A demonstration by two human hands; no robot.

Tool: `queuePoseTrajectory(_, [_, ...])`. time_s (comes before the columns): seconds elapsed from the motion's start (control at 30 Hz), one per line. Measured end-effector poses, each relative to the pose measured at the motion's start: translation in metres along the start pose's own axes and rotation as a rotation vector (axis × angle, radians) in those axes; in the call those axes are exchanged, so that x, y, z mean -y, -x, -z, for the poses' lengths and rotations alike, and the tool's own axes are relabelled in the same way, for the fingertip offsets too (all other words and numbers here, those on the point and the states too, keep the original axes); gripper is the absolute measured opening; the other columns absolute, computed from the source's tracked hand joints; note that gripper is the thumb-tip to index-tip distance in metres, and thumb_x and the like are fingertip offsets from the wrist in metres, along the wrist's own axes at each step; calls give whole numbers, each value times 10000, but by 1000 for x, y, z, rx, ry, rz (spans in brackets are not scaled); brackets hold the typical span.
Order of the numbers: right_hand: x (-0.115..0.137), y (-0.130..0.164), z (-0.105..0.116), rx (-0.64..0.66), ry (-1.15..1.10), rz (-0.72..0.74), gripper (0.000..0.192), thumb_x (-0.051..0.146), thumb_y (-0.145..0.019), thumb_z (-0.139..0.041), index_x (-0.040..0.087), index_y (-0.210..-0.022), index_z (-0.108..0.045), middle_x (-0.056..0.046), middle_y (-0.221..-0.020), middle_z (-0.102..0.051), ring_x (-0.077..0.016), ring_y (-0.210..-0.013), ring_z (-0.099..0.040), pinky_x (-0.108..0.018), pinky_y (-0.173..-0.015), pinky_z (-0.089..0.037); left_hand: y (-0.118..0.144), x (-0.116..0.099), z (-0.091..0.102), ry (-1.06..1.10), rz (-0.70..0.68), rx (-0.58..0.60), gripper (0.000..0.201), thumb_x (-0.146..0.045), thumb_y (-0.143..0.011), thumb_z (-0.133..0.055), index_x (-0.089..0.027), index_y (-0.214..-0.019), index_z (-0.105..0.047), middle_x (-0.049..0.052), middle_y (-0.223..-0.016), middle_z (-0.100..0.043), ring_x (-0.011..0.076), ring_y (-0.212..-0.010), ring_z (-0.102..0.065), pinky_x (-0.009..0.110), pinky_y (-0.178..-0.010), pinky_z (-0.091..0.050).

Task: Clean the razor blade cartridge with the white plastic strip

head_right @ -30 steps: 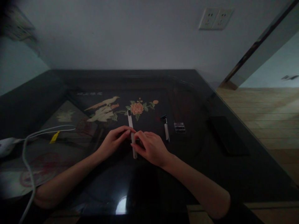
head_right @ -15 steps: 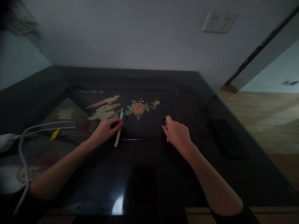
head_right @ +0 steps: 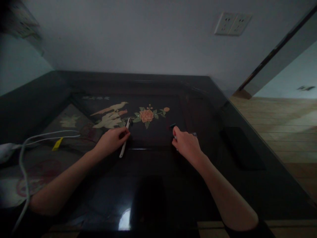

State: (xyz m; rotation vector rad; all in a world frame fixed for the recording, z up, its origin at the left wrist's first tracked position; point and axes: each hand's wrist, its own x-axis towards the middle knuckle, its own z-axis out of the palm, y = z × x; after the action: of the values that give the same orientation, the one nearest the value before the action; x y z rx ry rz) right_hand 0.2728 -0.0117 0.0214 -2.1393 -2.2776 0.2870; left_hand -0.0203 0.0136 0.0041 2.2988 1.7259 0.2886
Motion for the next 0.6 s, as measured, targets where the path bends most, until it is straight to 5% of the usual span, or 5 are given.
queuePoseTrajectory(0.4, [46, 8, -2, -19, -276, 196, 256, 206, -852, -525, 267, -1082, -619, 25, -725, -653, -143, -627, -604, -251, -601, -347, 3, -4, -1, -60, 11, 34, 139, -318, -911, -484, -243, -899, -600, 34, -870, -702, 214, -780, -656, 266, -574, -379])
queuePoseTrajectory(0.6, [88, 0, -5, -3, -180, 280, 183, 234, -863, -537, 244, -1007, -649, -37, -890, -729, -191, -779, -666, -271, -628, -375, 4, -3, -1, -59, 7, 30, 134, -315, -915, -486, -238, -907, -595, 38, -854, -704, 213, -768, -664, 264, -580, -389])
